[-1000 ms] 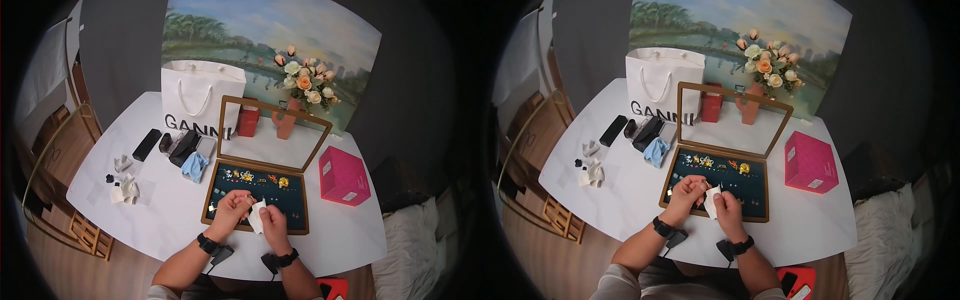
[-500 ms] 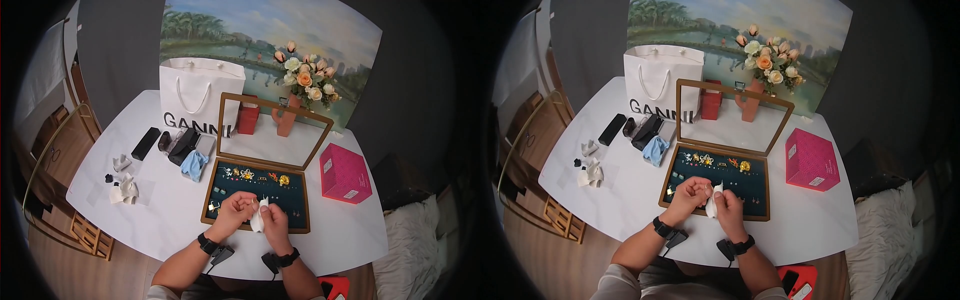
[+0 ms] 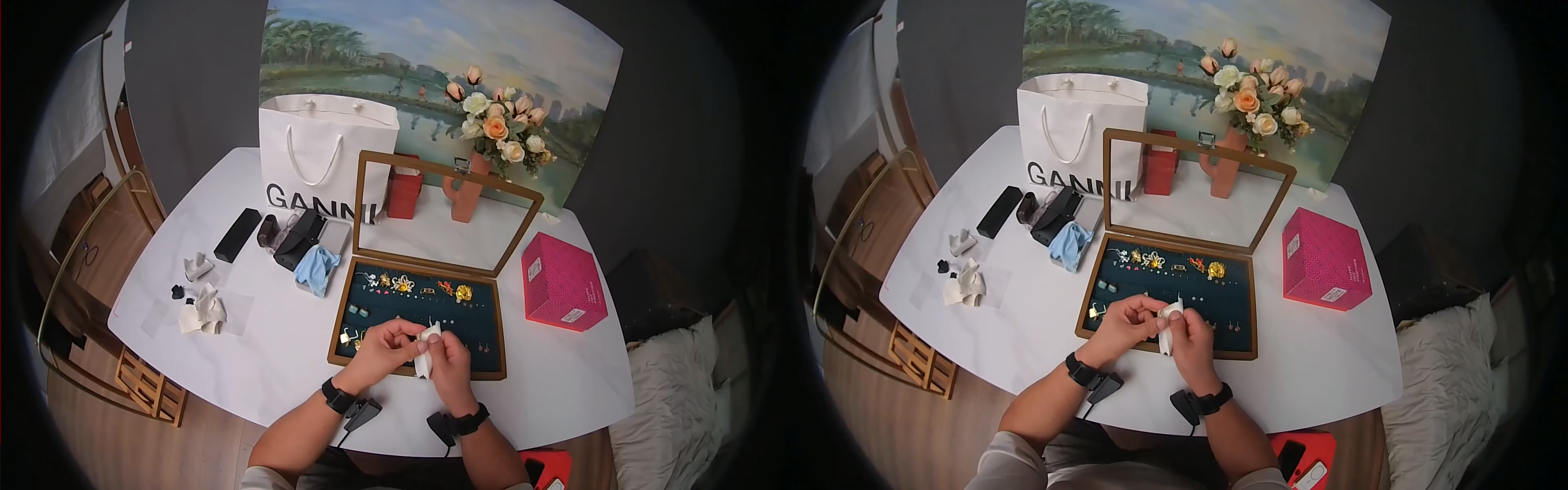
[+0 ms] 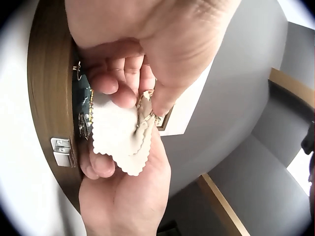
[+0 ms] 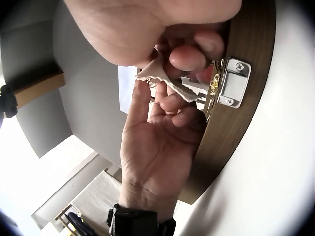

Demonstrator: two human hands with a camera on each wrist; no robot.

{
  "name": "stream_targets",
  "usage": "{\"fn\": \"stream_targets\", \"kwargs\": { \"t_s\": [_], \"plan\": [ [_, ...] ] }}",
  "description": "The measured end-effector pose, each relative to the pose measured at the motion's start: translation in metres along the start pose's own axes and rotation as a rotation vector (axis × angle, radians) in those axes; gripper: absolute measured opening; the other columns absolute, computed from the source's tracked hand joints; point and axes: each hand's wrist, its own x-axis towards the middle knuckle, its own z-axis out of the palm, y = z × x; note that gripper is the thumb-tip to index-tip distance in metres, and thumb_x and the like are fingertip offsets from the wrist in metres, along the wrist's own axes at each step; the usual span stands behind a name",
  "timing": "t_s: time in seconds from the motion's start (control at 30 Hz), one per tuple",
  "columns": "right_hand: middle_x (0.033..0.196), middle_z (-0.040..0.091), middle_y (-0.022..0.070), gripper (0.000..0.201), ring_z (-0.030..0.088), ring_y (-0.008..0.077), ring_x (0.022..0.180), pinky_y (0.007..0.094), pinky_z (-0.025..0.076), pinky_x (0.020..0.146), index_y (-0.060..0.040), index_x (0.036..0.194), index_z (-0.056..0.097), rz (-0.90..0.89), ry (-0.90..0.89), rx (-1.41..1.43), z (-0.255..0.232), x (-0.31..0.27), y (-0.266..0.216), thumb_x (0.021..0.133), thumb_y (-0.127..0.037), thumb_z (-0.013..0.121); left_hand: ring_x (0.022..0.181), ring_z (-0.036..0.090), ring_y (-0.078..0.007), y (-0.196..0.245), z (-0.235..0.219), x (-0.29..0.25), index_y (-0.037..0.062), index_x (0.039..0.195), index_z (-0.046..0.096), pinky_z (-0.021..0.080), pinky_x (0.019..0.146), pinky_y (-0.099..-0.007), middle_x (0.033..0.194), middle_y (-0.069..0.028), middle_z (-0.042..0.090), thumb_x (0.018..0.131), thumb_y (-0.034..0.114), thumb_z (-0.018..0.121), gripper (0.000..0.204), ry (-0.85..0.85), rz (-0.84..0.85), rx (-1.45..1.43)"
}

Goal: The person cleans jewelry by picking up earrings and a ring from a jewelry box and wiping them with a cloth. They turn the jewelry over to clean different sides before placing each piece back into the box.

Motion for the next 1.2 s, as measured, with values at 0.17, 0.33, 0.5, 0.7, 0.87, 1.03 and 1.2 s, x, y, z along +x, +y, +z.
{"fn": "stream_targets", "kwargs": {
  "t_s": [0.17,0.33,0.5,0.7,0.87,1.03,1.2],
  "plan": [
    [0.074,0.058,-0.004,0.027,0.051,0.0013,0.066,0.023,0.042,0.055,-0.0044,0.09,0.06,0.096,-0.032,0.054,0.0,-0.001,-0.002,0.109,-0.023,0.057,0.074,0.055,-0.0005,-0.004,0.002,0.0,0.0026,0.119,0.066,0.044,0.063,-0.0174,0.093,0.0032,0.067,0.098,0.006,0.073,0.022,0.04,0.021,-0.018],
    [0.078,0.062,-0.0027,0.029,0.055,0.0016,0.07,0.0221,0.047,0.06,-0.0036,0.091,0.061,0.087,-0.056,0.107,0.002,-0.001,0.0,0.109,-0.026,0.057,0.077,0.059,-0.0017,-0.006,0.004,0.002,0.0024,0.121,0.064,0.049,0.067,-0.0178,0.1,0.0005,0.069,0.099,0.008,0.073,0.025,0.095,0.051,-0.066],
    [0.079,0.062,-0.0029,0.029,0.055,0.0015,0.072,0.0221,0.047,0.061,-0.0035,0.092,0.061,0.078,-0.071,0.039,0.0,-0.002,-0.006,0.11,-0.026,0.057,0.077,0.059,-0.0018,-0.013,0.0,0.003,0.0026,0.121,0.064,0.049,0.067,-0.0176,0.099,0.001,0.069,0.099,0.011,0.074,0.025,0.106,0.067,-0.058],
    [0.076,0.059,-0.0034,0.026,0.053,0.0016,0.068,0.0234,0.045,0.058,-0.0036,0.092,0.06,0.062,-0.047,0.051,0.0,-0.001,0.005,0.11,-0.022,0.056,0.075,0.058,-0.0012,-0.008,-0.004,0.001,0.0028,0.12,0.067,0.047,0.066,-0.0178,0.094,0.0027,0.068,0.099,0.015,0.074,0.026,0.008,-0.018,0.024],
    [0.073,0.057,-0.0034,0.026,0.05,0.0019,0.065,0.0243,0.042,0.055,-0.0038,0.09,0.059,0.079,-0.019,0.051,0.001,-0.001,-0.008,0.11,-0.021,0.056,0.075,0.058,-0.001,-0.003,0.0,-0.001,0.0028,0.12,0.067,0.046,0.065,-0.0174,0.093,0.0035,0.068,0.1,0.016,0.074,0.025,-0.01,-0.023,0.056],
    [0.069,0.055,-0.004,0.031,0.049,0.0018,0.064,0.024,0.041,0.053,-0.0046,0.086,0.056,0.076,0.036,0.029,0.003,0.0,-0.002,0.109,-0.025,0.057,0.072,0.058,-0.0012,-0.001,0.006,0.002,0.0037,0.123,0.064,0.044,0.062,-0.0167,0.095,0.0034,0.069,0.101,0.014,0.071,0.026,0.04,0.029,-0.072],
    [0.066,0.051,-0.0044,0.034,0.047,0.0018,0.059,0.0243,0.038,0.05,-0.0055,0.083,0.053,0.081,0.066,0.064,0.003,0.0,0.007,0.109,-0.026,0.058,0.07,0.058,-0.0019,-0.002,0.004,0.001,0.005,0.126,0.061,0.044,0.06,-0.0171,0.095,0.0031,0.069,0.101,0.014,0.07,0.027,0.087,0.012,-0.038]
  ]
}}
